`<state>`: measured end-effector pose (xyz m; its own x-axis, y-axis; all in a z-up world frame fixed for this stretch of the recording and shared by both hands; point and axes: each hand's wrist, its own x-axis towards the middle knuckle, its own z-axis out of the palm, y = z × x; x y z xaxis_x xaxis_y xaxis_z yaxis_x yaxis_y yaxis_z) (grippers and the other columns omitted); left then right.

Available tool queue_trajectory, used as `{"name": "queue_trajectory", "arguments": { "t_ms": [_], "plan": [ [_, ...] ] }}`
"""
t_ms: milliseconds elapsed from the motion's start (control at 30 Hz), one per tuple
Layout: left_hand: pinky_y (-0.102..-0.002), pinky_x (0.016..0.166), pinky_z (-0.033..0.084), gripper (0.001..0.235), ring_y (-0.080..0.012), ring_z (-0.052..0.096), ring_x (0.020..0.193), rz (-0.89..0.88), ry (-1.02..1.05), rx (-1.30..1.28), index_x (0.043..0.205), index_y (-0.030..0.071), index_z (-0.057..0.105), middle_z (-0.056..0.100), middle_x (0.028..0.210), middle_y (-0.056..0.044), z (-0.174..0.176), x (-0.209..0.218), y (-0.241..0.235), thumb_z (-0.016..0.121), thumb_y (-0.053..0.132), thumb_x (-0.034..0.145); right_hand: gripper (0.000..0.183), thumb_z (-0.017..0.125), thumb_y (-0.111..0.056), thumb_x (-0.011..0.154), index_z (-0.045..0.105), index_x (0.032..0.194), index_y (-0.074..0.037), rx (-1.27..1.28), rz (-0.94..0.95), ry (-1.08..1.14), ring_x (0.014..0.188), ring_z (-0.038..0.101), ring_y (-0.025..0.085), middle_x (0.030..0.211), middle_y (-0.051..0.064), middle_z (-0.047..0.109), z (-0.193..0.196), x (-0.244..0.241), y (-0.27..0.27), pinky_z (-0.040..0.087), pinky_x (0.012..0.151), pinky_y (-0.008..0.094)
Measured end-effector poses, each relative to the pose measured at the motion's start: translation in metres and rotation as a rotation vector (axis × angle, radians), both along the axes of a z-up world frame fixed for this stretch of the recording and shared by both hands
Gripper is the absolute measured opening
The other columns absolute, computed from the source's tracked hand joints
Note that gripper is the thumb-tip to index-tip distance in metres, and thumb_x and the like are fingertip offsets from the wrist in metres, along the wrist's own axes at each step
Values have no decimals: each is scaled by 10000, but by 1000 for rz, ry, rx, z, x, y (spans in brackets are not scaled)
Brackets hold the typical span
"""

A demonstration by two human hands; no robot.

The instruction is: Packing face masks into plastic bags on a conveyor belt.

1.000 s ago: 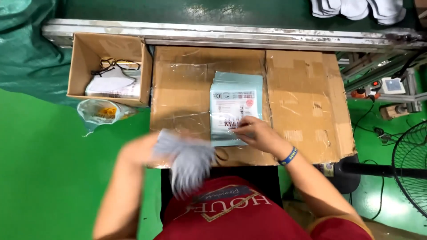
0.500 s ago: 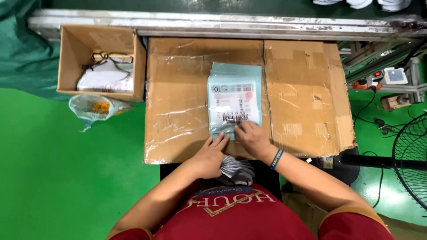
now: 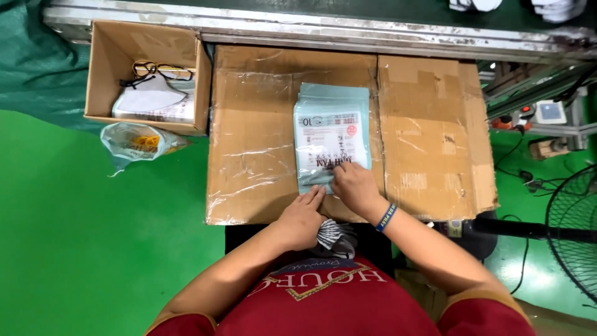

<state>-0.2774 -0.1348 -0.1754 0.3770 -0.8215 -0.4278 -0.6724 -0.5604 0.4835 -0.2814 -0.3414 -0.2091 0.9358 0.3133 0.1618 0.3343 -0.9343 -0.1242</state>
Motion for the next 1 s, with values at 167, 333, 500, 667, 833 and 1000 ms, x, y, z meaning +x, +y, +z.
{"name": "queue_trajectory", "arguments": {
  "t_ms": [167,333,500,667,833,1000],
  "plan": [
    [-456,1234,156,393,-370,97,1564,20,29,-36,1164,89,747,126,1667,-257,11,9,3,681,136,780,103,693,-123,772,659,828,-44,41,35,-47,848,643,289,851,113,621,12,-4,2,551,708,392],
    [-441,1263,159,423,-363,165,1559,-9,2,3,1174,79,751,170,1668,-261,5,10,-4,697,166,763,136,689,-138,730,645,816,-43,-195,90,36,844,644,284,846,130,610,-10,2,1,554,658,368],
    [-486,1236,157,450,-349,161,1551,16,16,-29,1180,82,742,170,1662,-244,4,17,-6,722,189,743,119,682,-128,750,632,826,-53,-152,18,-50,828,637,277,843,125,608,-22,16,3,547,665,381],
    [-503,1212,209,455,-334,190,1550,22,16,-20,1174,96,746,191,1677,-211,8,13,3,727,205,732,164,682,-93,739,621,886,-54,-18,-69,-152,841,629,293,865,123,606,-4,19,11,539,700,391],
    [-503,1261,172,428,-341,165,1567,117,55,-142,1180,144,762,248,1659,-193,9,21,6,711,240,766,230,721,-97,728,602,922,-70,159,-76,-132,858,626,318,886,115,604,12,21,11,520,718,424],
    [-558,1244,44,461,-358,44,1571,80,55,-135,1203,178,746,123,1676,-214,-8,30,6,736,250,748,221,753,-125,776,602,926,-71,290,-222,-103,808,636,328,877,118,613,45,37,15,507,681,440]
  ]
}}
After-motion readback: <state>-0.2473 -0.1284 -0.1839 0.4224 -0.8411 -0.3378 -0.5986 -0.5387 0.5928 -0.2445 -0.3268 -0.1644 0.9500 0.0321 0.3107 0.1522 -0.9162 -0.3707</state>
